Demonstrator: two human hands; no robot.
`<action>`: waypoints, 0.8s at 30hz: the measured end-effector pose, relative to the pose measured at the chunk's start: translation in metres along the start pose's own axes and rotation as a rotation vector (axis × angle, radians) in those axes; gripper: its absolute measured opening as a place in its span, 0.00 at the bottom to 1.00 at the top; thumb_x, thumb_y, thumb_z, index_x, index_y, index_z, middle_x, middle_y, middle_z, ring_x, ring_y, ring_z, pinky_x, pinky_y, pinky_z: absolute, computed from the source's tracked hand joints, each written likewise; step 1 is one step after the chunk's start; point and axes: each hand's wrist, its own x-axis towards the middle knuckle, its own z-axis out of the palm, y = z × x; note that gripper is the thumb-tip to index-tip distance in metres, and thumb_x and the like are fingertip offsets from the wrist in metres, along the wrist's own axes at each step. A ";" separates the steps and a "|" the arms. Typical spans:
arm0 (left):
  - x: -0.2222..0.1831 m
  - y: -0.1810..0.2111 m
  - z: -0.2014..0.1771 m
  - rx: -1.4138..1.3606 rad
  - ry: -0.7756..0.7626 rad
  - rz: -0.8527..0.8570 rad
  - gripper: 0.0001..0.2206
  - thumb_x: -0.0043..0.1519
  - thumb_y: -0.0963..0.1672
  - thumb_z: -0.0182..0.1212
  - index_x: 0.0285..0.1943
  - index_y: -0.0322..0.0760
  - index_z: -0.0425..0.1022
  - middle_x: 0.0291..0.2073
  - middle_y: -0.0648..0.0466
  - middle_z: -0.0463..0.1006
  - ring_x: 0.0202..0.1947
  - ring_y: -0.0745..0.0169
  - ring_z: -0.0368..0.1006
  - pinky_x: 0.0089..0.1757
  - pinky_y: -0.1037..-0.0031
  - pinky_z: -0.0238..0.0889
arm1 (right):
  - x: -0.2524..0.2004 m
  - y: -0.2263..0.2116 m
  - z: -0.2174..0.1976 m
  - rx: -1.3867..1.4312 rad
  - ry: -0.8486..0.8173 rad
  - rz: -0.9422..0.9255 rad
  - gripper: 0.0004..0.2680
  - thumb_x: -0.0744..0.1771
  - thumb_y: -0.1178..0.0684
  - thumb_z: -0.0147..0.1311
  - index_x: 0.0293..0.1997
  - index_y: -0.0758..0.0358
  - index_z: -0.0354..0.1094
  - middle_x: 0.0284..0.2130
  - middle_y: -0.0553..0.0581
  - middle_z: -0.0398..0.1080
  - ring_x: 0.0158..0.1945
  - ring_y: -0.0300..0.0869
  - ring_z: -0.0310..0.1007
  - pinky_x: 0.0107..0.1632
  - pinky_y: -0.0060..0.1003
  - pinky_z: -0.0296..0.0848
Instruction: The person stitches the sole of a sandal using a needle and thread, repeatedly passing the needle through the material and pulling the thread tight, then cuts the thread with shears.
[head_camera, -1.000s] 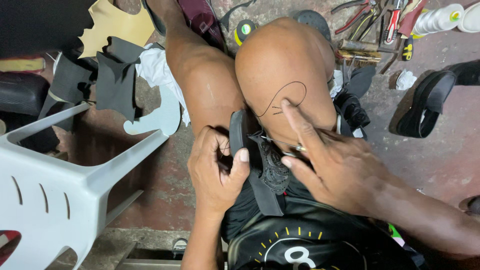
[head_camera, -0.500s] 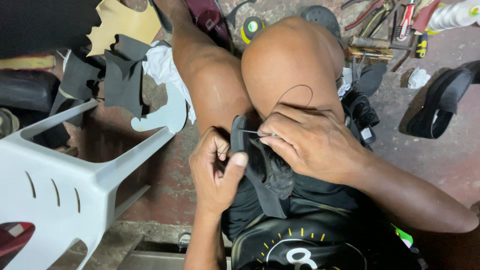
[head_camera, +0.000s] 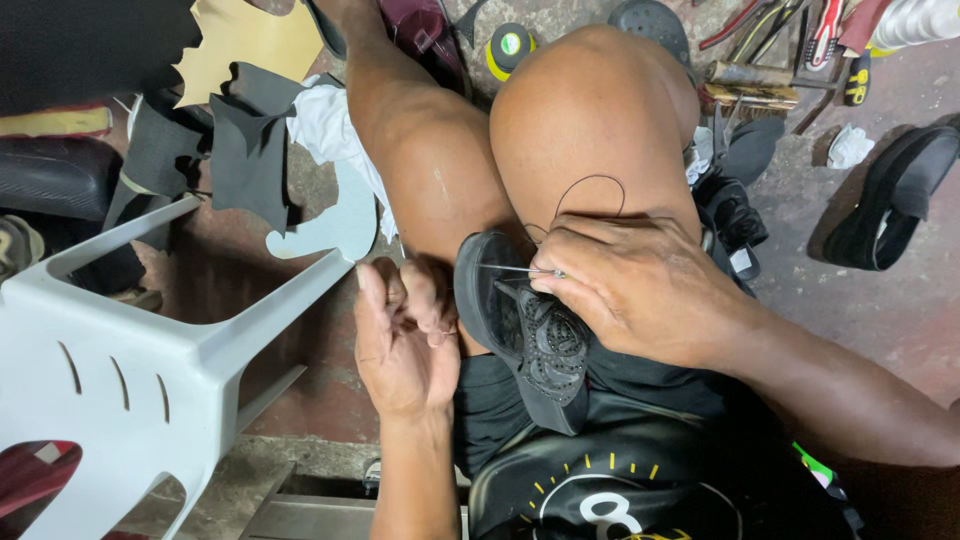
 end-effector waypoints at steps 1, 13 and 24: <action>-0.001 0.001 -0.003 0.051 -0.012 0.014 0.20 0.83 0.50 0.44 0.39 0.37 0.65 0.31 0.54 0.69 0.31 0.69 0.66 0.33 0.79 0.58 | 0.001 0.000 -0.001 0.014 -0.009 0.000 0.05 0.67 0.54 0.56 0.38 0.62 0.68 0.32 0.56 0.71 0.37 0.51 0.75 0.39 0.45 0.70; 0.012 0.028 0.031 1.488 -0.233 0.109 0.06 0.63 0.42 0.63 0.41 0.33 0.73 0.28 0.56 0.61 0.28 0.67 0.60 0.33 0.76 0.58 | -0.004 0.011 -0.038 0.705 -0.006 -0.044 0.03 0.68 0.61 0.42 0.40 0.68 0.61 0.45 0.63 0.70 0.49 0.46 0.71 0.46 0.40 0.69; 0.028 0.027 0.010 1.365 -0.188 0.074 0.27 0.50 0.44 0.79 0.24 0.37 0.53 0.23 0.60 0.52 0.25 0.71 0.47 0.28 0.74 0.41 | 0.004 0.007 -0.016 1.255 -0.024 0.012 0.05 0.73 0.56 0.39 0.40 0.62 0.58 0.28 0.50 0.62 0.33 0.36 0.60 0.46 0.37 0.72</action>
